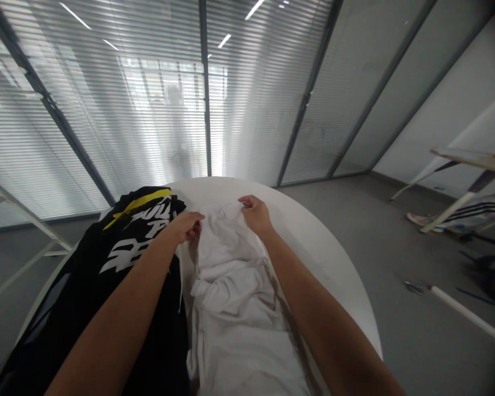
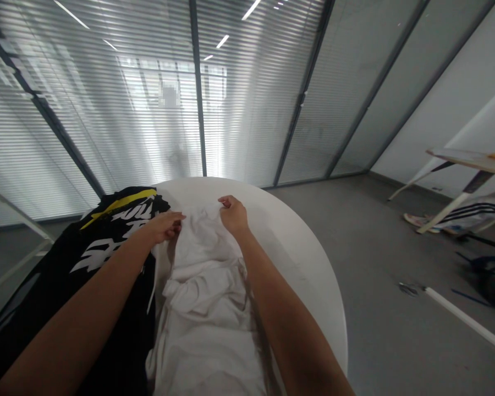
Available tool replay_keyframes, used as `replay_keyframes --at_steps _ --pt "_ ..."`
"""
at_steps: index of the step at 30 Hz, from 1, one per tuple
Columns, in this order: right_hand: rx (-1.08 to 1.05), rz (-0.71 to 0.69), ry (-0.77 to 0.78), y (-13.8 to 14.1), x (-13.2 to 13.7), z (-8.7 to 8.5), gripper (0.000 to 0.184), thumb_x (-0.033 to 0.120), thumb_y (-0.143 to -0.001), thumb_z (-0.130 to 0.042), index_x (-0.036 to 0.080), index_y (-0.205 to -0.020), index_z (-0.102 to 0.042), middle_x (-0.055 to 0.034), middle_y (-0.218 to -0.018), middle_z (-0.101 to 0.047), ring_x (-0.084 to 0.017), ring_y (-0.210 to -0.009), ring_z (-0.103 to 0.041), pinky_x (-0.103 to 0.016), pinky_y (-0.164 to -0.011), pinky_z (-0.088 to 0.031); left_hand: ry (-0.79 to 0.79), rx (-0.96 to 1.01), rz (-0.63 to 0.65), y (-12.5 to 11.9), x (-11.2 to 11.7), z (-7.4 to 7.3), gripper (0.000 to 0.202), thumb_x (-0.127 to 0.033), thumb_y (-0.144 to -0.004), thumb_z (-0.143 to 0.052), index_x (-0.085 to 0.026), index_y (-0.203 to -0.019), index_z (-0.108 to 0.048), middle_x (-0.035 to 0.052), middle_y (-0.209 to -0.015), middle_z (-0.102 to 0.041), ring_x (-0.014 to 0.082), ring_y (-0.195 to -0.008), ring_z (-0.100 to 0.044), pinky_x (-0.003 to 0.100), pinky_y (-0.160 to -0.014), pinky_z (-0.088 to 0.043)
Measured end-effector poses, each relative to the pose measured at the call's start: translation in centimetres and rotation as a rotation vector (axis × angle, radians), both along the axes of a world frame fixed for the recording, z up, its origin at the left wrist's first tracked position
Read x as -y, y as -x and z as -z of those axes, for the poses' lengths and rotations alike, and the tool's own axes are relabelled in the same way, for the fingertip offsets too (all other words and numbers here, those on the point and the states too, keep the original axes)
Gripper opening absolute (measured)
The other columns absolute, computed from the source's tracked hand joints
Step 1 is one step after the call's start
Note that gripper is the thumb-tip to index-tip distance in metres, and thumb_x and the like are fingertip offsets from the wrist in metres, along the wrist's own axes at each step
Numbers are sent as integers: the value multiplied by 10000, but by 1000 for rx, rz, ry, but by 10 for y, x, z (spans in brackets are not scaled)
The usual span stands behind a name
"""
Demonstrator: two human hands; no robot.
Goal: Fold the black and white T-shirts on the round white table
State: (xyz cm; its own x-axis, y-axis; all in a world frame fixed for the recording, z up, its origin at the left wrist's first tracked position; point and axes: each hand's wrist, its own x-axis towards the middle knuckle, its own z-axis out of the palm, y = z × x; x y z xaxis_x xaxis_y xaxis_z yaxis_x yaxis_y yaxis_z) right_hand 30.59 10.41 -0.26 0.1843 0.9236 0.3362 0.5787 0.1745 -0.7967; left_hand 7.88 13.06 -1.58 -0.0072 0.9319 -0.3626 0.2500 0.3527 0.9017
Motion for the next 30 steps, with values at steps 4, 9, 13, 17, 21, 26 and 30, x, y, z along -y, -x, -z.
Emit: replay_keyframes --at_steps 4,9,13,17,21,26,30 --pt "-193 -26 182 3 -5 3 364 142 -691 -528 178 -1022 -677 -23 -907 -693 -138 -768 -616 -247 -722 -476 109 234 30 1 0 -5 161 -176 -776 -626 -165 -719 -476 -57 -552 -424 28 -417 -386 110 -337 -174" --pt "-264 43 340 -1 -8 6 413 245 -755 -580 150 -1156 -606 -62 -894 -681 -146 -683 -596 -246 -599 -456 197 451 89 6 2 -15 244 -164 -703 -686 -176 -663 -445 -59 -537 -421 20 -389 -337 95 -302 -172" --pt "-284 62 455 -6 -4 4 641 385 -785 -613 127 -1348 -446 -113 -940 -677 -179 -694 -616 -260 -553 -447 324 637 163 11 5 -24 236 -154 -641 -688 -173 -648 -453 -43 -536 -458 32 -381 -341 104 -281 -163" --pt "-275 5 538 -9 -2 3 614 347 -740 -678 159 -1299 -506 -130 -1018 -683 -201 -764 -641 -260 -578 -457 285 562 233 9 10 -30 227 -171 -595 -727 -155 -694 -523 -25 -559 -501 41 -406 -364 110 -297 -154" --pt "-229 -3 552 -12 -2 3 326 282 -720 -689 155 -1018 -658 -144 -968 -692 -235 -787 -634 -274 -579 -436 103 386 182 7 16 -39 289 -163 -551 -779 -155 -757 -576 -5 -682 -574 36 -458 -413 108 -323 -146" --pt "-261 -42 493 -15 -1 0 271 207 -689 -670 162 -956 -683 -86 -772 -687 -208 -687 -617 -274 -570 -425 -82 224 268 10 25 -56 319 -217 -559 -818 -171 -792 -604 -24 -698 -544 28 -466 -424 113 -337 -159" --pt "-407 -64 274 -18 0 -14 537 205 -648 -651 204 -1182 -602 -22 -838 -679 -143 -669 -583 -249 -611 -440 -153 133 259 11 30 -65 288 -286 -658 -771 -185 -870 -604 -26 -667 -553 26 -376 -409 136 -314 -211"
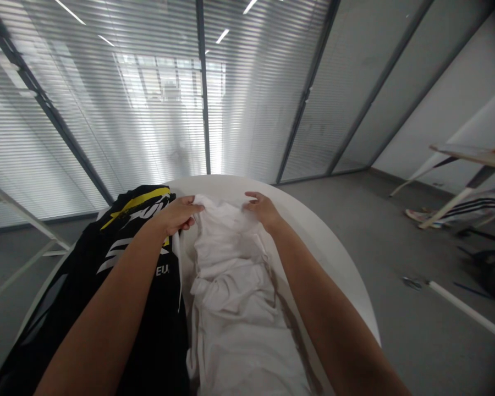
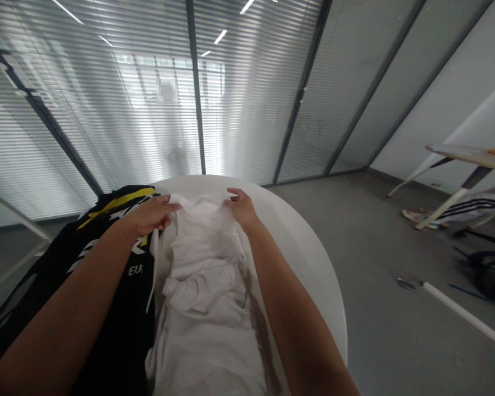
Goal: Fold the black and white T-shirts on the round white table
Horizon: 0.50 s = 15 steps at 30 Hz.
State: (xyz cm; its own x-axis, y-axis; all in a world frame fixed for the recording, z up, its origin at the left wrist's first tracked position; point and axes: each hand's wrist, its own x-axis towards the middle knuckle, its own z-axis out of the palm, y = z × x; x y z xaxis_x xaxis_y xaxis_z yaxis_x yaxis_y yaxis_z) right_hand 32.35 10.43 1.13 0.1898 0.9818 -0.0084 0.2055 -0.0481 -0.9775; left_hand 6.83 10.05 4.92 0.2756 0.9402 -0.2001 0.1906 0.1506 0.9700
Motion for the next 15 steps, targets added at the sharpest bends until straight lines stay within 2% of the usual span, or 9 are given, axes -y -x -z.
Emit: replay_keyframes --at_steps 3,6,8,10,15 --pt "-242 -19 -170 -2 2 -12 594 203 -588 -636 220 -1180 -589 2 -851 -669 -145 -717 -585 -252 -646 -449 -27 19 -24 0 0 0 317 -314 -723 -718 -204 -992 -591 0 -755 -610 66 -399 -515 155 -315 -299" --pt "-387 -113 -159 -3 5 -18 556 171 -524 -603 215 -1077 -632 11 -835 -667 -155 -744 -583 -255 -653 -443 -46 116 -20 0 -1 3 397 -326 -738 -708 -222 -1089 -551 44 -921 -645 148 -543 -657 217 -393 -464" --pt "-371 -157 -89 -3 8 -20 441 170 -507 -575 191 -939 -663 5 -793 -661 -157 -727 -570 -260 -644 -431 -68 184 -13 0 -4 6 441 -329 -732 -717 -231 -1118 -529 73 -1042 -643 216 -704 -713 289 -494 -552" --pt "-293 -162 -42 -3 9 -21 309 180 -501 -562 174 -795 -658 3 -734 -647 -157 -713 -558 -267 -645 -417 -110 223 -9 0 -8 10 426 -329 -730 -718 -233 -1101 -532 74 -1086 -642 245 -824 -717 322 -577 -578" --pt "-73 -127 -45 -3 12 -25 179 197 -502 -593 173 -676 -632 30 -639 -598 -137 -699 -521 -270 -683 -390 -257 185 -87 -4 -18 25 275 -286 -717 -686 -219 -953 -563 17 -960 -666 198 -903 -696 246 -675 -531"
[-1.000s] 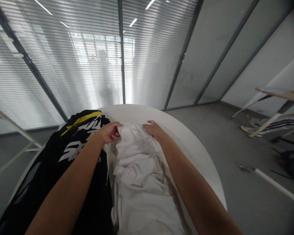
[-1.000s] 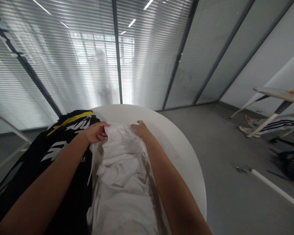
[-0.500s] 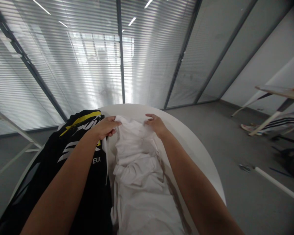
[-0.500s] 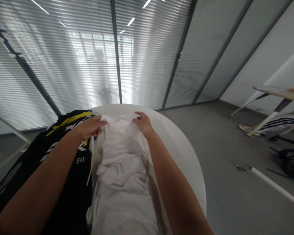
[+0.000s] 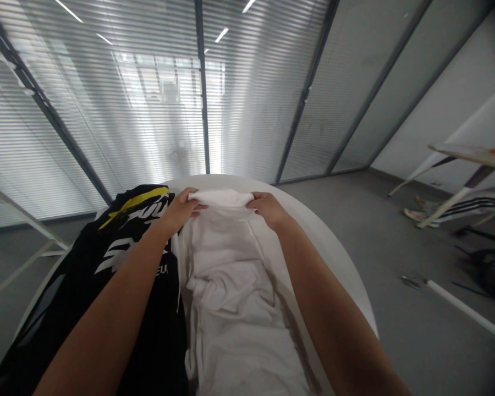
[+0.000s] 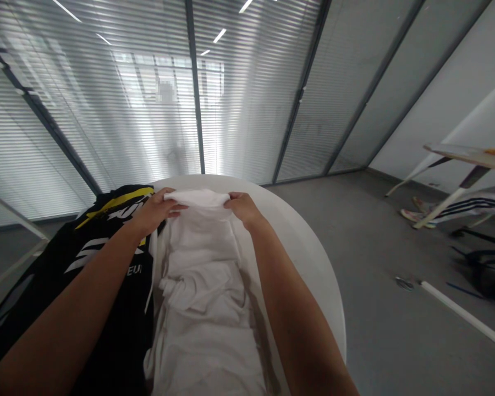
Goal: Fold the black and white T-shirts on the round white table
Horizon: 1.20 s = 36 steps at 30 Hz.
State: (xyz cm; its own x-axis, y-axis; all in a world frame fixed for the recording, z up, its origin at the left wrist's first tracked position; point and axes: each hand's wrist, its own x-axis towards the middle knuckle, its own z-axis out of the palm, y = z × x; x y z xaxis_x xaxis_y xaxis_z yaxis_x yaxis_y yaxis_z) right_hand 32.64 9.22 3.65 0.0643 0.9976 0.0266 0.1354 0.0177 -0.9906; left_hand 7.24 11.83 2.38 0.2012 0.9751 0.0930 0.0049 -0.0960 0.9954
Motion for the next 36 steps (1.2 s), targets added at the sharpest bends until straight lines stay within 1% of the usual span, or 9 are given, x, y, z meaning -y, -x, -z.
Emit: replay_keyframes --at_steps 7,11,14,17,21,24,27,32,36 --pt "-141 -52 -8 -2 2 4 208 260 -564 -673 221 -735 -562 33 -757 -582 -152 -786 -539 -307 -703 -482 -158 -43 -66 5 -11 23 242 -259 -615 -707 -197 -801 -565 -33 -780 -572 123 -731 -584 224 -642 -477" --pt "-240 -189 -78 1 1 13 255 261 -581 -726 218 -707 -509 -3 -886 -654 -184 -908 -595 -328 -768 -510 -283 -230 -155 9 -10 22 196 -206 -593 -671 -190 -738 -540 -50 -699 -523 107 -660 -494 218 -613 -415" --pt "-220 -184 -158 5 0 18 294 248 -593 -757 212 -692 -483 -19 -952 -697 -191 -978 -616 -319 -818 -492 -371 -436 -191 11 -6 17 169 -174 -604 -639 -193 -731 -528 -54 -671 -509 113 -658 -467 225 -620 -385" --pt "-180 -144 -224 6 0 21 280 264 -613 -765 201 -676 -500 -37 -989 -718 -199 -991 -631 -327 -853 -475 -387 -495 -200 12 -4 13 191 -167 -610 -620 -190 -790 -559 -46 -705 -544 127 -688 -497 239 -664 -410" --pt "-184 -189 -324 3 -2 27 238 242 -626 -752 188 -610 -520 -67 -1108 -703 -213 -1070 -619 -336 -915 -442 -389 -471 -95 12 -4 15 393 -143 -624 -585 -173 -1009 -655 15 -957 -680 172 -868 -602 272 -823 -450" --pt "-185 -217 -339 -1 -4 33 223 205 -604 -751 183 -572 -531 -79 -1172 -682 -223 -1091 -614 -328 -909 -443 -388 -457 -19 14 -6 18 332 -143 -651 -562 -169 -941 -721 42 -969 -718 206 -938 -629 296 -888 -452" --pt "-240 -188 -285 -4 -5 40 199 204 -593 -741 185 -586 -544 -77 -1136 -697 -209 -1007 -640 -322 -867 -457 -373 -360 28 16 -8 24 293 -150 -649 -586 -173 -890 -751 58 -1000 -728 219 -990 -634 316 -948 -444" --pt "-232 -132 -217 -3 -6 45 167 184 -560 -715 184 -636 -566 -27 -892 -726 -172 -877 -631 -293 -825 -446 -294 -252 87 19 -13 35 280 -166 -621 -644 -171 -869 -773 91 -1139 -697 232 -1088 -611 358 -1025 -407" --pt "-171 -211 -117 -8 -5 51 165 193 -534 -699 182 -662 -595 21 -717 -663 -149 -740 -593 -265 -728 -439 -267 -242 106 22 -15 40 285 -174 -614 -661 -183 -872 -781 89 -1157 -691 239 -1123 -596 370 -1046 -395"
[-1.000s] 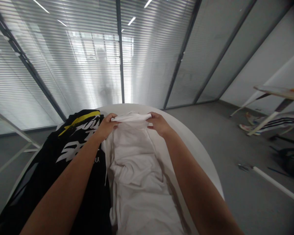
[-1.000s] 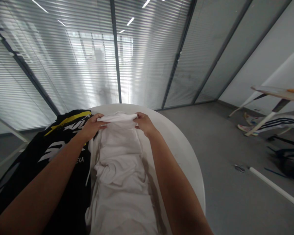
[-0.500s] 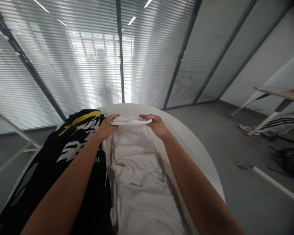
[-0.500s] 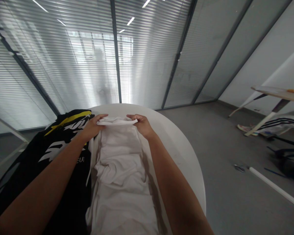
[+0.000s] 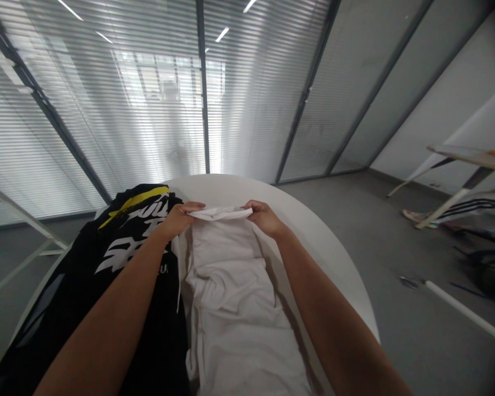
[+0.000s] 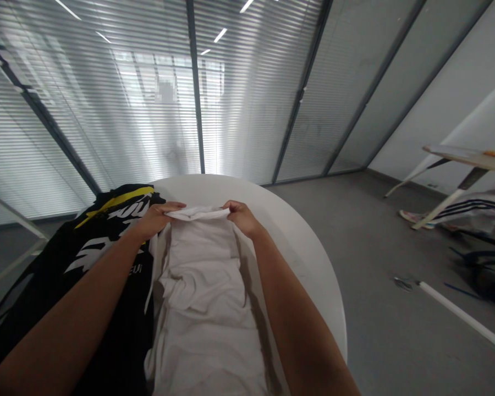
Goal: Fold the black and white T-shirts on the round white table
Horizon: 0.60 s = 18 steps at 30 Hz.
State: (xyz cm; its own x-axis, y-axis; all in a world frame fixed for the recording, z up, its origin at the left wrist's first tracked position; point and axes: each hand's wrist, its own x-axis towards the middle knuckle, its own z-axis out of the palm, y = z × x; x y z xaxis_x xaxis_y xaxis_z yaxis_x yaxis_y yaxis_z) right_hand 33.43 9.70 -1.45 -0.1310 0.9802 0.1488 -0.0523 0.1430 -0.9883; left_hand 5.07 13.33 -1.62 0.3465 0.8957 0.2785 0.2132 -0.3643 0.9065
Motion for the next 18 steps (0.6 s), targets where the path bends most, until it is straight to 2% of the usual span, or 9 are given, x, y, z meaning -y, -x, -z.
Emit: replay_keyframes --at_steps 3,7,11,13,18 --pt "1 -42 58 -3 0 6 168 191 -525 -694 175 -670 -610 29 -667 -628 -128 -643 -551 -251 -660 -424 17 -3 10 2 2 -2 291 -155 -610 -649 -185 -866 -785 91 -1169 -690 247 -1131 -595 382 -1062 -375" --pt "-22 -2 35 -5 -2 8 202 179 -523 -658 188 -709 -582 54 -646 -584 -106 -614 -521 -228 -629 -396 56 -26 43 3 6 -8 309 -130 -592 -633 -187 -853 -787 89 -1173 -691 250 -1131 -596 379 -1064 -369" --pt "-162 -14 45 -9 -1 5 359 142 -511 -592 221 -862 -582 86 -561 -514 -142 -684 -585 -269 -722 -445 60 -38 38 -1 7 -6 312 -140 -587 -623 -198 -844 -790 77 -1162 -691 239 -1128 -594 370 -1060 -380" --pt "-184 2 81 -11 -1 3 379 126 -512 -583 215 -880 -594 85 -551 -498 -141 -690 -592 -293 -768 -465 60 -43 40 -3 6 -3 312 -150 -584 -622 -209 -838 -792 72 -1158 -689 238 -1113 -598 372 -1044 -399" --pt "-46 5 261 -7 0 -5 340 133 -548 -655 196 -880 -614 -9 -798 -606 -152 -730 -582 -335 -689 -526 65 -73 64 -3 2 2 323 -157 -581 -605 -218 -835 -795 72 -1153 -688 242 -1100 -602 373 -1016 -422"
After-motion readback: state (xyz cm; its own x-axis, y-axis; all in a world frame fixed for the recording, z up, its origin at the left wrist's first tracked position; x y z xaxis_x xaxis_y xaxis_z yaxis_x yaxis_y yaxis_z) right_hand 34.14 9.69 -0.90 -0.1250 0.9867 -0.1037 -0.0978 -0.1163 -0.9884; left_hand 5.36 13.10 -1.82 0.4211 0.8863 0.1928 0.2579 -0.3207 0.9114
